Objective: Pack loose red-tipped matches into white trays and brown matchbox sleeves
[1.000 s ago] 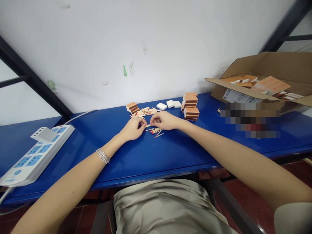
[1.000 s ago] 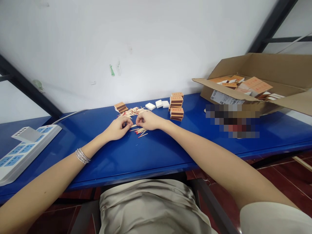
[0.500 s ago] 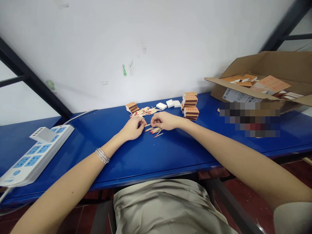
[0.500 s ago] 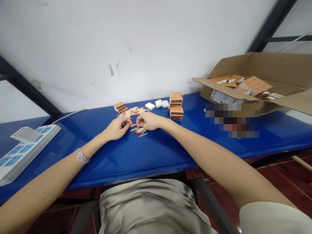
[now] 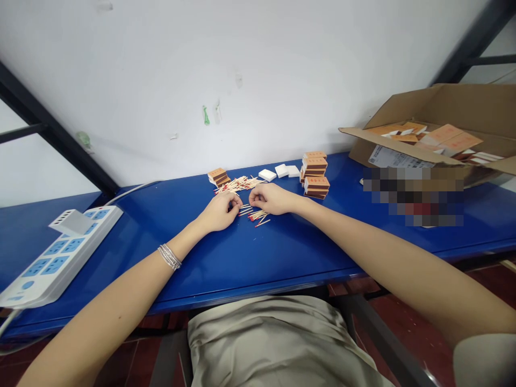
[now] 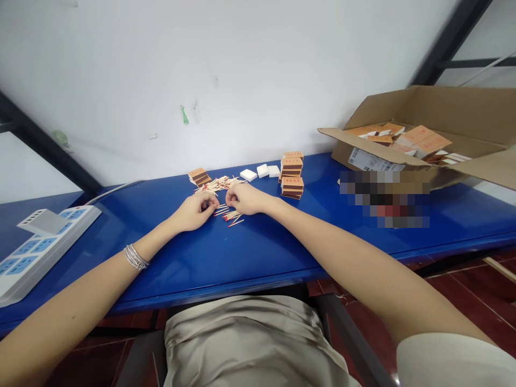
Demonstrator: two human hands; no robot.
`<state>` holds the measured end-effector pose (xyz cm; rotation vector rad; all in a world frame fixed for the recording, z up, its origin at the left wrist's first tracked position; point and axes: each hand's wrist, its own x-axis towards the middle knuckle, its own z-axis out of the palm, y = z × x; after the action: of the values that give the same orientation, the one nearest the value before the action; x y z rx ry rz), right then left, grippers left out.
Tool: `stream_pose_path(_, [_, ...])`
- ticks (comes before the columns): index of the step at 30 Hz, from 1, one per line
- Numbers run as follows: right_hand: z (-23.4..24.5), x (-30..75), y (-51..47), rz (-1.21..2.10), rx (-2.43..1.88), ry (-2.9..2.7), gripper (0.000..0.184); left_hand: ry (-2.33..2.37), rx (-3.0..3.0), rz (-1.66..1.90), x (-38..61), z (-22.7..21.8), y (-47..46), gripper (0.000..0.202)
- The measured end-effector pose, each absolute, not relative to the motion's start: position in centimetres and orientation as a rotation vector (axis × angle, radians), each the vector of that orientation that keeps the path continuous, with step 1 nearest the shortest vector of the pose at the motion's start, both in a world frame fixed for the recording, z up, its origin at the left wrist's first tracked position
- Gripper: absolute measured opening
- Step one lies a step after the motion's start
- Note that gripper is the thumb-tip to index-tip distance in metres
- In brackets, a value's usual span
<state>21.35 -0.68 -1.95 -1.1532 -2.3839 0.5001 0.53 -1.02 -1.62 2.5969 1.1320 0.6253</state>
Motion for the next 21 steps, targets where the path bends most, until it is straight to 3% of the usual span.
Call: stream_pose_path(21, [-2.6, 21.4, -0.5, 0.429, -1.031, -2.412, 0.018, 1.15, 2.595, 0.645, 0.5, -1.5, -1.0, 0.016])
